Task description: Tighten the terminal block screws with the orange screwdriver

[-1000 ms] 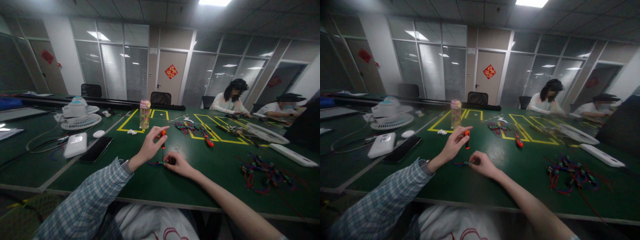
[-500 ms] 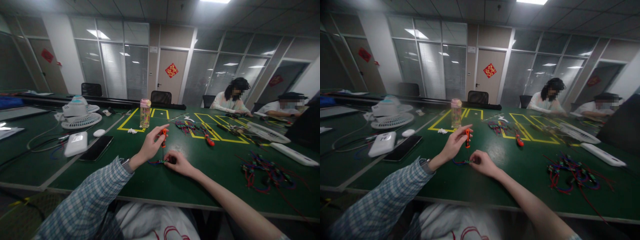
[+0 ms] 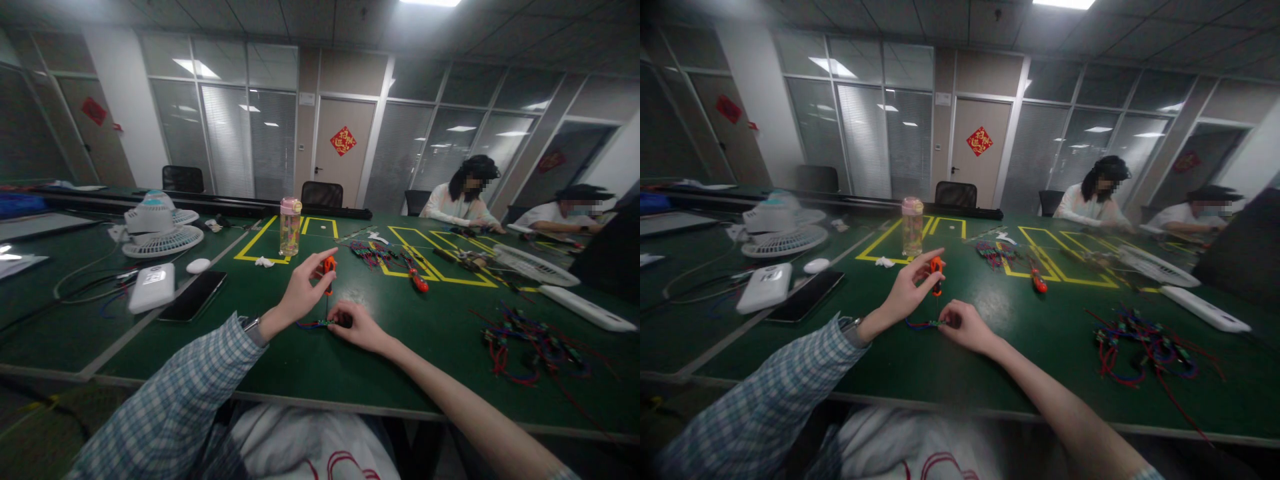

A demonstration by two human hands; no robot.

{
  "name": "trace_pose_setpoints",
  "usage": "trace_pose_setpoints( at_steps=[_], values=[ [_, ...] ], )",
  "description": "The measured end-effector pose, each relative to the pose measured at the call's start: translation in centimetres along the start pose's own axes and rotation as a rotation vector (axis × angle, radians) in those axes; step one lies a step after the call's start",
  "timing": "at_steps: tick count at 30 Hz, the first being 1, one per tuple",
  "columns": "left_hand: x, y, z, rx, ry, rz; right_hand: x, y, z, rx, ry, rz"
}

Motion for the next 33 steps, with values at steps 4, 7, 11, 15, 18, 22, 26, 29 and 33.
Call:
trace_pose_setpoints(
  at_steps=[4,7,11,15,18,22,26,29,33],
  values=[
    [-0.1,-0.8,0.3,0.123,-0.019,-0.042,0.0,0.0,0.0,0.006,-0.009,-0.007],
    [0.0,-0.8,-0.4,0.056,0.048,-0.042,-0.1,-0.2,0.0,0.006,-0.013,-0.007],
    [0.0,-0.6,-0.5,0.045,0.045,-0.032,-0.1,-0.4,-0.1,0.003,-0.006,-0.01],
    [0.0,-1.1,-0.1,0.171,0.002,-0.06,0.0,-0.3,0.0,0.0,-0.004,-0.009],
    [0.0,-1.2,-0.3,0.158,0.034,-0.065,0.0,-0.2,0.0,0.005,-0.004,-0.009],
    [0.0,-0.8,-0.5,0.106,0.045,-0.052,0.0,-0.2,0.0,0.006,0.001,-0.008],
    [-0.1,-1.0,-0.1,0.187,-0.002,-0.063,0.0,-0.3,0.0,-0.003,-0.01,-0.006],
    [-0.1,-1.1,-0.1,0.192,0.011,-0.067,0.0,-0.4,0.0,0.003,-0.009,-0.016],
    [-0.1,-0.8,-0.5,0.123,0.045,-0.049,0.0,-0.3,0.0,0.008,-0.005,-0.024]
  ],
)
Point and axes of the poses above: each hand's wrist, its own x-axis towards the middle knuckle, its own z-axis out of the back of the hand, y = z × x, the point moved 10 cm from there along x, towards the middle knuckle, and after that the axes turned 9 degrees about y, right-handed, at the moved point
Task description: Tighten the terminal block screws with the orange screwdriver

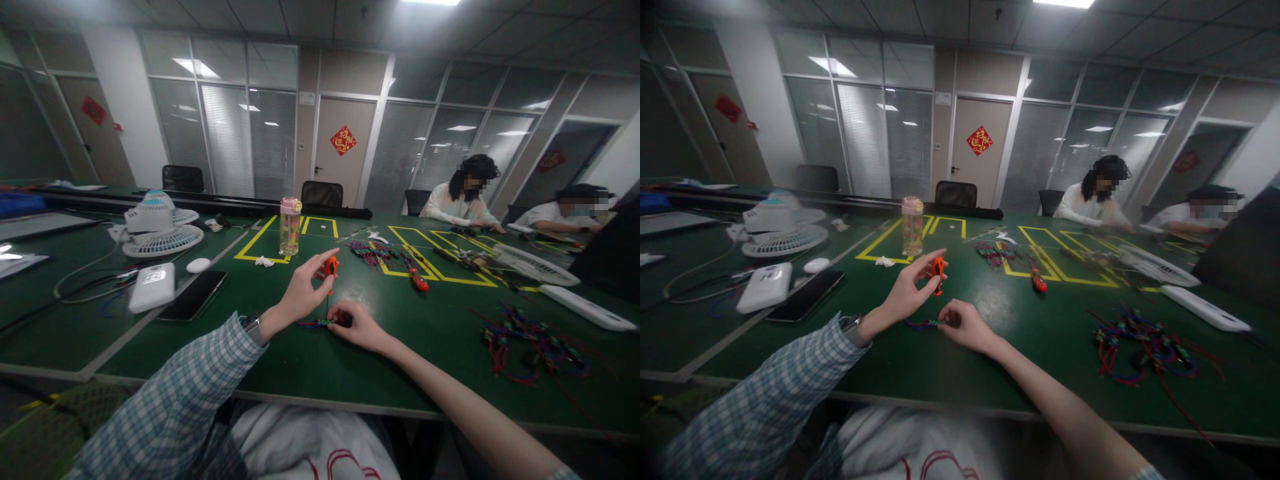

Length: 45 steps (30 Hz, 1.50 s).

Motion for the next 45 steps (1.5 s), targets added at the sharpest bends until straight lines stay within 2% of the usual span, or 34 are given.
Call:
trace_pose_setpoints(
  at_steps=[6,10,15,21,26,31,38,41,45],
  values=[
    [0.03,-0.49,0.17,0.056,-0.013,-0.024,0.0,0.03,0.03,-0.012,-0.003,0.005],
    [0.03,-0.3,-0.24,-0.018,0.024,-0.015,0.03,0.15,0.08,-0.011,-0.003,0.016],
    [-0.08,-0.31,0.28,0.045,-0.028,-0.016,-0.03,0.25,0.19,-0.013,-0.007,0.01],
    [0.01,-0.33,0.18,0.01,-0.009,-0.014,-0.06,0.19,0.09,-0.003,-0.005,0.017],
    [-0.03,-0.32,0.46,0.055,-0.045,-0.019,-0.06,0.14,0.08,-0.008,-0.009,0.013],
    [0.01,0.12,-0.1,-0.009,0.003,-0.011,-0.05,0.06,0.06,-0.01,-0.007,0.016],
    [-0.01,-0.34,0.12,0.08,-0.009,-0.031,-0.01,0.14,0.04,-0.022,-0.008,0.025],
    [0.0,-0.17,-0.06,0.055,0.009,-0.018,-0.02,0.24,0.05,-0.018,-0.007,0.024],
    [-0.05,-0.16,0.21,0.062,-0.023,-0.017,-0.02,0.4,0.12,-0.021,-0.01,0.021]
  ],
)
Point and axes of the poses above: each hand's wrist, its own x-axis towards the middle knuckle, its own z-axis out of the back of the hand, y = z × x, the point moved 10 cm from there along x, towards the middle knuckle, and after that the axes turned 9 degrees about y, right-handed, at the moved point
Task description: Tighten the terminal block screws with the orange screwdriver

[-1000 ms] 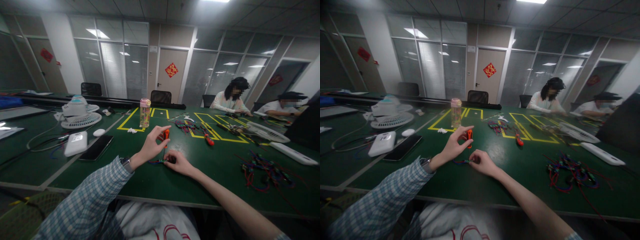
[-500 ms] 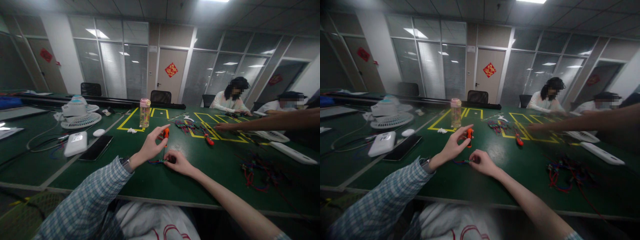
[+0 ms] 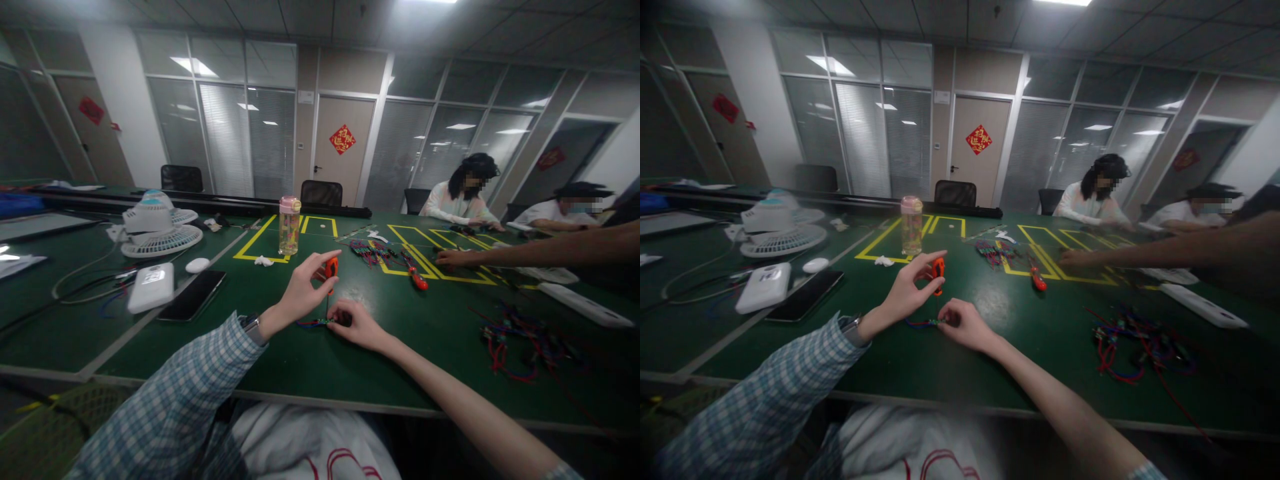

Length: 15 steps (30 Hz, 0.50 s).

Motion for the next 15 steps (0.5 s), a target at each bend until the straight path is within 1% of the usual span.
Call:
trace_pose_setpoints(
  at_steps=[2,7,15],
  values=[
    [-0.01,-0.17,0.12,0.011,-0.01,-0.011,0.02,-0.01,0.03,-0.004,-0.002,-0.006],
    [0.06,0.14,-0.46,-0.087,0.047,0.008,0.03,-0.13,0.0,-0.002,-0.003,-0.003],
    [-0.09,0.24,0.25,-0.002,-0.025,0.002,-0.05,-0.36,-0.06,-0.006,-0.005,0.006]
  ],
)
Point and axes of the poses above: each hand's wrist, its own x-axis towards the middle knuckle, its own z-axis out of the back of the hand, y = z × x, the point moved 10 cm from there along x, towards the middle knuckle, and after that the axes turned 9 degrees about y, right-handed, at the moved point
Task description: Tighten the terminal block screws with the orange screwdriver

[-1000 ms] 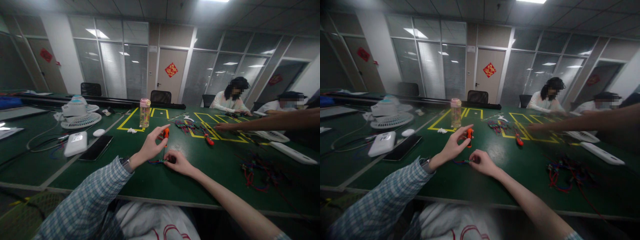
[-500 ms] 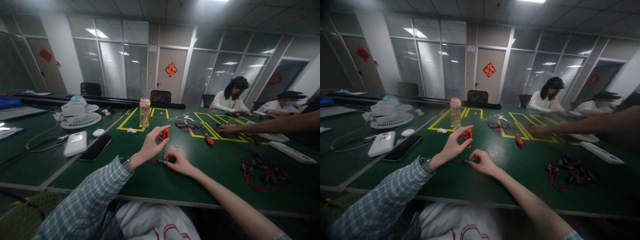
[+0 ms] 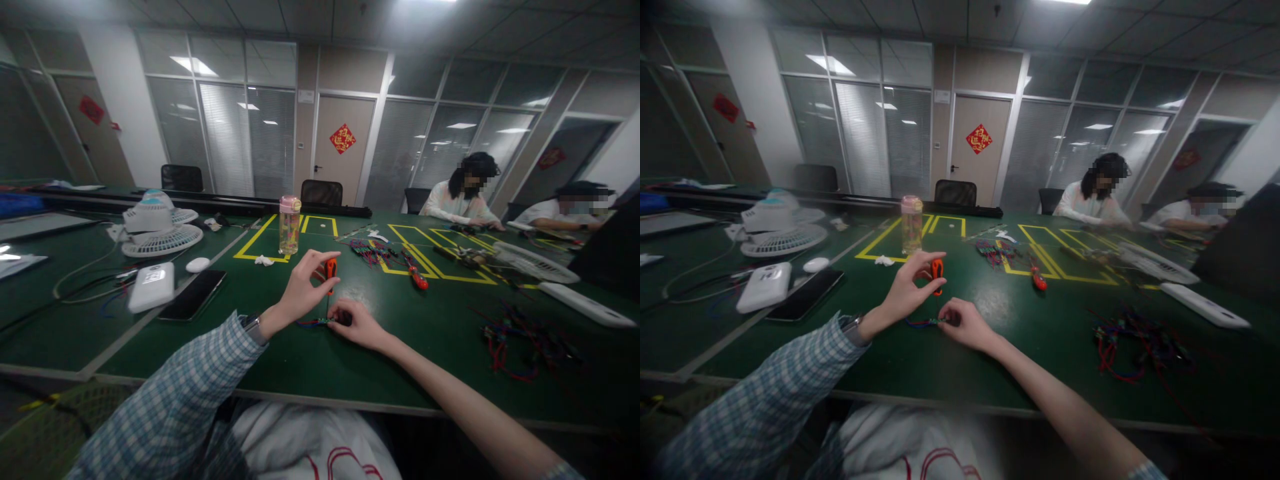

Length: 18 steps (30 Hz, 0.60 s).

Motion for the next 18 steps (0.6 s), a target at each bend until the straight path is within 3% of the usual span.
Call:
trace_pose_setpoints(
  at_steps=[18],
  values=[
    [0.02,-0.28,0.59,0.008,-0.038,-0.001,-0.07,0.1,0.05,0.011,-0.001,-0.008]
  ],
)
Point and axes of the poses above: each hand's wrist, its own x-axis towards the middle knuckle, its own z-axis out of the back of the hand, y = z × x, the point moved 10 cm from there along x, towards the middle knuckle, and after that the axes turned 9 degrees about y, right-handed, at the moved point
